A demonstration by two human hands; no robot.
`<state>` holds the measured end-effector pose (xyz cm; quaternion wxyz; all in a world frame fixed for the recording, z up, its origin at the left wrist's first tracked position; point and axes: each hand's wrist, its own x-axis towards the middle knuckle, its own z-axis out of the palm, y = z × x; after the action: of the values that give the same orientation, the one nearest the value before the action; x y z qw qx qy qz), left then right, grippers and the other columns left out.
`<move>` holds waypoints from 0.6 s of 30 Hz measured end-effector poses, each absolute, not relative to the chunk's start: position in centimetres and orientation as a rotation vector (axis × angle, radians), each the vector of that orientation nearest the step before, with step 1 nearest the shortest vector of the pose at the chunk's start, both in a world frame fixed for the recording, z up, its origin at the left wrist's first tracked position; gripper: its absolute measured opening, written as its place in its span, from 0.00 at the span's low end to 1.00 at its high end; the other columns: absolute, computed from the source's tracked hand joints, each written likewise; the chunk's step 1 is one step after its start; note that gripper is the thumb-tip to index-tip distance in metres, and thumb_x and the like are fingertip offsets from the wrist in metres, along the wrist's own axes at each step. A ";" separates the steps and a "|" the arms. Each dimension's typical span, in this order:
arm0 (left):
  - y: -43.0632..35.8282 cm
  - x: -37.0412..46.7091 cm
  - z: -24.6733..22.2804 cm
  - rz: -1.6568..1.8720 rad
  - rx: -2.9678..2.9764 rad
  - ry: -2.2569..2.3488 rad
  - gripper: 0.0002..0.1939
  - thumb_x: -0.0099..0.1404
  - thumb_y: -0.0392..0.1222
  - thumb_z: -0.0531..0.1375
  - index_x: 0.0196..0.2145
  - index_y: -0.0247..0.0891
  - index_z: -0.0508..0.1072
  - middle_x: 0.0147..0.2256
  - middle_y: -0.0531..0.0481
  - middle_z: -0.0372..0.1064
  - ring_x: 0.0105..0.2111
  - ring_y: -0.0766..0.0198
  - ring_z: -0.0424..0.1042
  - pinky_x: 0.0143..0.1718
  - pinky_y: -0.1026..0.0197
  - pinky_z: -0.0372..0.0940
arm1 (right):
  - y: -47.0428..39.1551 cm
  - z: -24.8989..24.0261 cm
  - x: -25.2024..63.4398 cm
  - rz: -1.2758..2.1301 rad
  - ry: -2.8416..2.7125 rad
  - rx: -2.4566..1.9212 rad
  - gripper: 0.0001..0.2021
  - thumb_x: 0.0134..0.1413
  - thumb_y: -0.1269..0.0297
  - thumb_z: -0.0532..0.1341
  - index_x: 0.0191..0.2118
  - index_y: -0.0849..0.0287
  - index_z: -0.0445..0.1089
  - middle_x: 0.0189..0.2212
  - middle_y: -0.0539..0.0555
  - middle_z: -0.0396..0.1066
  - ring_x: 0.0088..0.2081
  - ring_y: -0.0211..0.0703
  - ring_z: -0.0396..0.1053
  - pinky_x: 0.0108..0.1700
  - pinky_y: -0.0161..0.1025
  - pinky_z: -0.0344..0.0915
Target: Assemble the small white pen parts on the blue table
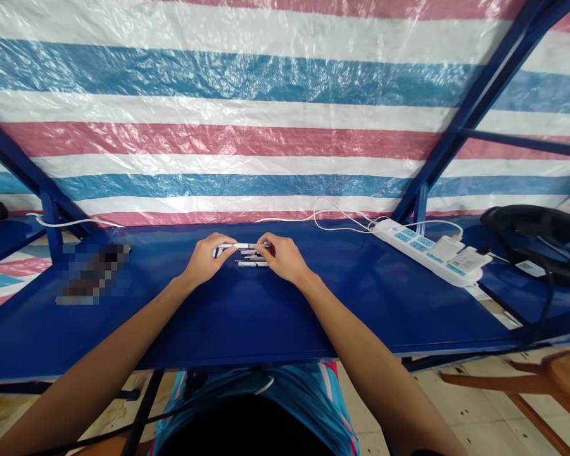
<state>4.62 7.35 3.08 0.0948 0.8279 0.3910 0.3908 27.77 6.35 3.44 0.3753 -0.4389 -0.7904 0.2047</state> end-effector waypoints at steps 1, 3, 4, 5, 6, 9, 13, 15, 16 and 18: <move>7.4 4.6 3.1 1.158 2.460 1.160 0.16 0.74 0.51 0.56 0.39 0.40 0.80 0.37 0.45 0.80 0.38 0.54 0.76 0.45 0.54 0.70 | 6.4 3.4 27.8 0.524 -2.020 -1.125 0.09 0.62 0.57 0.59 0.37 0.56 0.71 0.24 0.49 0.71 0.25 0.41 0.66 0.33 0.36 0.61; 7.4 4.6 3.1 1.149 2.467 1.171 0.17 0.74 0.52 0.55 0.38 0.40 0.80 0.36 0.45 0.80 0.37 0.54 0.75 0.45 0.54 0.69 | 6.4 3.4 27.8 0.528 -2.018 -1.121 0.08 0.62 0.58 0.59 0.37 0.56 0.70 0.25 0.50 0.71 0.26 0.41 0.67 0.34 0.36 0.62; 7.4 4.6 3.1 1.142 2.468 1.178 0.18 0.74 0.52 0.55 0.38 0.40 0.80 0.36 0.45 0.80 0.37 0.54 0.75 0.45 0.54 0.69 | 6.4 3.4 27.7 0.530 -2.017 -1.118 0.08 0.62 0.58 0.59 0.38 0.56 0.70 0.25 0.50 0.71 0.26 0.41 0.67 0.34 0.36 0.62; 7.4 4.6 3.1 1.134 2.469 1.183 0.18 0.74 0.53 0.55 0.37 0.40 0.80 0.35 0.45 0.80 0.36 0.55 0.75 0.44 0.54 0.69 | 6.4 3.4 27.7 0.534 -2.019 -1.116 0.07 0.62 0.59 0.59 0.38 0.56 0.70 0.25 0.50 0.72 0.26 0.41 0.67 0.34 0.37 0.62; 7.4 4.6 3.1 1.123 2.470 1.187 0.19 0.74 0.53 0.55 0.37 0.40 0.80 0.35 0.45 0.80 0.36 0.55 0.75 0.44 0.54 0.69 | 6.4 3.3 27.7 0.538 -2.020 -1.114 0.06 0.62 0.60 0.59 0.38 0.56 0.70 0.26 0.50 0.72 0.27 0.41 0.68 0.35 0.37 0.63; 7.4 4.5 3.2 1.070 2.478 1.194 0.20 0.74 0.52 0.53 0.34 0.40 0.80 0.32 0.46 0.79 0.34 0.56 0.74 0.43 0.55 0.68 | 6.5 3.3 27.7 0.547 -2.023 -1.110 0.05 0.61 0.61 0.59 0.39 0.56 0.69 0.26 0.50 0.72 0.27 0.42 0.68 0.35 0.37 0.63; 7.3 4.4 3.3 1.028 2.487 1.200 0.22 0.74 0.52 0.52 0.30 0.40 0.79 0.28 0.48 0.77 0.32 0.58 0.72 0.42 0.56 0.67 | 6.5 3.2 27.7 0.548 -2.014 -1.083 0.05 0.61 0.61 0.59 0.39 0.55 0.68 0.25 0.49 0.70 0.26 0.42 0.68 0.34 0.37 0.62; 7.3 4.4 3.3 1.028 2.482 1.193 0.23 0.74 0.52 0.52 0.29 0.41 0.78 0.27 0.49 0.77 0.31 0.58 0.72 0.42 0.56 0.67 | 6.4 3.2 27.7 0.552 -2.016 -1.078 0.05 0.61 0.61 0.58 0.39 0.54 0.68 0.25 0.48 0.70 0.26 0.42 0.67 0.34 0.37 0.62; 7.3 4.5 3.3 1.029 2.479 1.190 0.23 0.74 0.52 0.52 0.28 0.41 0.78 0.27 0.49 0.77 0.31 0.58 0.72 0.41 0.56 0.67 | 6.4 3.2 27.7 0.555 -2.019 -1.081 0.05 0.61 0.61 0.59 0.40 0.54 0.68 0.25 0.48 0.70 0.26 0.42 0.67 0.34 0.37 0.62; 7.3 4.5 3.3 1.030 2.474 1.190 0.23 0.74 0.52 0.52 0.28 0.41 0.78 0.27 0.48 0.77 0.31 0.58 0.72 0.41 0.56 0.67 | 6.4 3.2 27.7 0.560 -2.033 -1.097 0.05 0.61 0.60 0.59 0.40 0.55 0.68 0.25 0.48 0.71 0.26 0.42 0.68 0.33 0.36 0.61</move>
<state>4.46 7.35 3.33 0.1046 0.8391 0.4037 0.3493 27.75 6.38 3.21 0.3732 -0.4281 -0.7936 0.2185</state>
